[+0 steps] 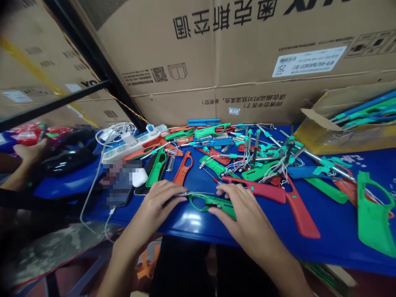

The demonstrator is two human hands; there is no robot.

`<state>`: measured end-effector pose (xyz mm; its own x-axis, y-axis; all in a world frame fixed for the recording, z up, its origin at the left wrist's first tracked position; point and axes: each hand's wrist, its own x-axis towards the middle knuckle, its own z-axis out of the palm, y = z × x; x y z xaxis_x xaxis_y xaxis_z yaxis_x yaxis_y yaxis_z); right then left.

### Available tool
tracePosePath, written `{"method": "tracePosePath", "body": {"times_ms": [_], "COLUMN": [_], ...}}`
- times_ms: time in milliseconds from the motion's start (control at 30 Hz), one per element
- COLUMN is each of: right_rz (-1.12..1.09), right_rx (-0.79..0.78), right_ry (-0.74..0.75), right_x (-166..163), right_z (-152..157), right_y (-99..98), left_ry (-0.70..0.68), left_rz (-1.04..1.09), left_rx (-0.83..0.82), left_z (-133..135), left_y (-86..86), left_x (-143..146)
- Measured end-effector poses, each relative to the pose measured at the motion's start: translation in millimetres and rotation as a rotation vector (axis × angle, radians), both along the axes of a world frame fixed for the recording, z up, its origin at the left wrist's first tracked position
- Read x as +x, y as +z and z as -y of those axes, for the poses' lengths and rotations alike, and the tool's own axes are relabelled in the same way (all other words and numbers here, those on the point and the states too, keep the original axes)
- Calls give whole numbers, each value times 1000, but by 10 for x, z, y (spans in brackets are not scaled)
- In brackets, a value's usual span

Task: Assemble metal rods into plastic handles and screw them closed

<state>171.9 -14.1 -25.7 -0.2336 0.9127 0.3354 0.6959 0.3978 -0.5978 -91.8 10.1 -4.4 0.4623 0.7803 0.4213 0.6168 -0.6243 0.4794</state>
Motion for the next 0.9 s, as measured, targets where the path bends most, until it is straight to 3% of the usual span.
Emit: {"method": "tracePosePath", "body": {"times_ms": [400, 900], "right_rz": [100, 0], "right_rx": [55, 261], "right_ry": [100, -6], "right_x": [25, 27], "right_z": [23, 2], "right_y": [-77, 30], "left_ry": [10, -33], "left_rz": [-36, 60], "left_rx": [-25, 14], "left_z": [-21, 25], "left_y": [-5, 73], "left_x": [59, 167]}}
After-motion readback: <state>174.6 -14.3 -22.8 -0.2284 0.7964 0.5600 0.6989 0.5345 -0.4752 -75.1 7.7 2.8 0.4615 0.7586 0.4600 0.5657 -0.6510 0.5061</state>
